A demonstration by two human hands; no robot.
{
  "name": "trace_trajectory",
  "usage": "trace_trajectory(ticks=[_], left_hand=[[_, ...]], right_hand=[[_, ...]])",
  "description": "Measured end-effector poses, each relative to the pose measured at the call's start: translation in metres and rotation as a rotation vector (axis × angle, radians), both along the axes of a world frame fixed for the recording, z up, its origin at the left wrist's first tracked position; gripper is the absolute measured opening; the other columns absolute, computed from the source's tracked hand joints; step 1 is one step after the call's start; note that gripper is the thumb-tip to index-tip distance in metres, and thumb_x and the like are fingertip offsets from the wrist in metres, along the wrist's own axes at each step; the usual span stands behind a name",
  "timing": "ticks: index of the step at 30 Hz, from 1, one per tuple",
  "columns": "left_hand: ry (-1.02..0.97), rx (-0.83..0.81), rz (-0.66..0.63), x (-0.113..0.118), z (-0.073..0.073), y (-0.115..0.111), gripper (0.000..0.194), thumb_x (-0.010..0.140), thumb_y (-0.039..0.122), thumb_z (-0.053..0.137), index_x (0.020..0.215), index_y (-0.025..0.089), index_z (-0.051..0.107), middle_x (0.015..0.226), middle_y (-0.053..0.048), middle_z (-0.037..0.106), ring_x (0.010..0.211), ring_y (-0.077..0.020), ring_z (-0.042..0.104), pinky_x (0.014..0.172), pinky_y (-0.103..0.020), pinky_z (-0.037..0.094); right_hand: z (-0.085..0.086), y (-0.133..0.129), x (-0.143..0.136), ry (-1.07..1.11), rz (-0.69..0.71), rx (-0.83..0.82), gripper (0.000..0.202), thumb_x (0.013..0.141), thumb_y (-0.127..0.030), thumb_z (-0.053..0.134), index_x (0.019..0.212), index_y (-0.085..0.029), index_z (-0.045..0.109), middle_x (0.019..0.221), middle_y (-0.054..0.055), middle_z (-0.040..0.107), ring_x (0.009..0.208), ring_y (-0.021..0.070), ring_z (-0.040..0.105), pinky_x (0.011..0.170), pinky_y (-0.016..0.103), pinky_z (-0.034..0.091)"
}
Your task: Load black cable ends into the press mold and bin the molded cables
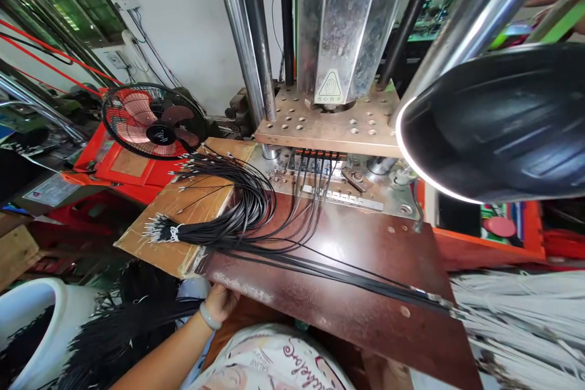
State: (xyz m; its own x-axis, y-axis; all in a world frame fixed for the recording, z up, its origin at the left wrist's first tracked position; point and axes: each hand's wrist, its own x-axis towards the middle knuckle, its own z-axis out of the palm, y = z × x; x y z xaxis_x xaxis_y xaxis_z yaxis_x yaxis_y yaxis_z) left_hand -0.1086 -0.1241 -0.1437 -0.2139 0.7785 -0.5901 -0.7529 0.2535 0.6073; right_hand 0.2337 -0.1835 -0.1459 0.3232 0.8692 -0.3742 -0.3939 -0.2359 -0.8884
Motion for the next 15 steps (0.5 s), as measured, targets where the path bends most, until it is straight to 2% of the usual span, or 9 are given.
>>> trace_trajectory(ticks=[3, 7, 12, 15], left_hand=[[0.006, -0.004, -0.033, -0.003, 0.000, 0.000, 0.042, 0.059, 0.020, 0.085, 0.098, 0.023, 0.070, 0.088, 0.000, 0.075, 0.084, -0.0191, 0.071, 0.082, -0.029, 0.058], [0.032, 0.003, -0.051, -0.007, -0.001, 0.002, 0.040, 0.065, 0.019, 0.083, 0.102, 0.021, 0.070, 0.088, -0.001, 0.075, 0.083, -0.0182, 0.071, 0.084, -0.028, 0.058], [0.044, 0.002, -0.108, -0.012, -0.003, 0.005, 0.038, 0.067, 0.023, 0.082, 0.102, 0.025, 0.068, 0.081, 0.003, 0.074, 0.073, -0.0147, 0.070, 0.071, -0.021, 0.058], [0.044, 0.010, -0.133, -0.015, -0.003, 0.008, 0.041, 0.066, 0.026, 0.084, 0.103, 0.026, 0.068, 0.081, 0.004, 0.074, 0.071, -0.0146, 0.069, 0.066, -0.020, 0.058]], right_hand=[[-0.011, -0.003, 0.003, 0.108, -0.066, -0.026, 0.035, 0.054, -0.052, 0.083, 0.077, -0.034, 0.064, 0.073, -0.001, 0.065, 0.059, 0.0227, 0.056, 0.047, 0.036, 0.054], [-0.010, 0.000, 0.004, 0.178, -0.075, -0.042, 0.037, 0.046, -0.036, 0.088, 0.070, -0.029, 0.061, 0.073, -0.002, 0.066, 0.060, 0.0212, 0.058, 0.048, 0.034, 0.055], [-0.001, 0.000, -0.006, 0.200, -0.097, 0.009, 0.038, 0.049, -0.036, 0.088, 0.066, -0.024, 0.057, 0.065, -0.002, 0.064, 0.055, 0.0186, 0.057, 0.046, 0.030, 0.052], [0.000, -0.001, -0.009, 0.185, -0.127, 0.004, 0.042, 0.050, -0.044, 0.088, 0.069, -0.023, 0.057, 0.064, -0.001, 0.062, 0.056, 0.0184, 0.057, 0.048, 0.031, 0.051]])
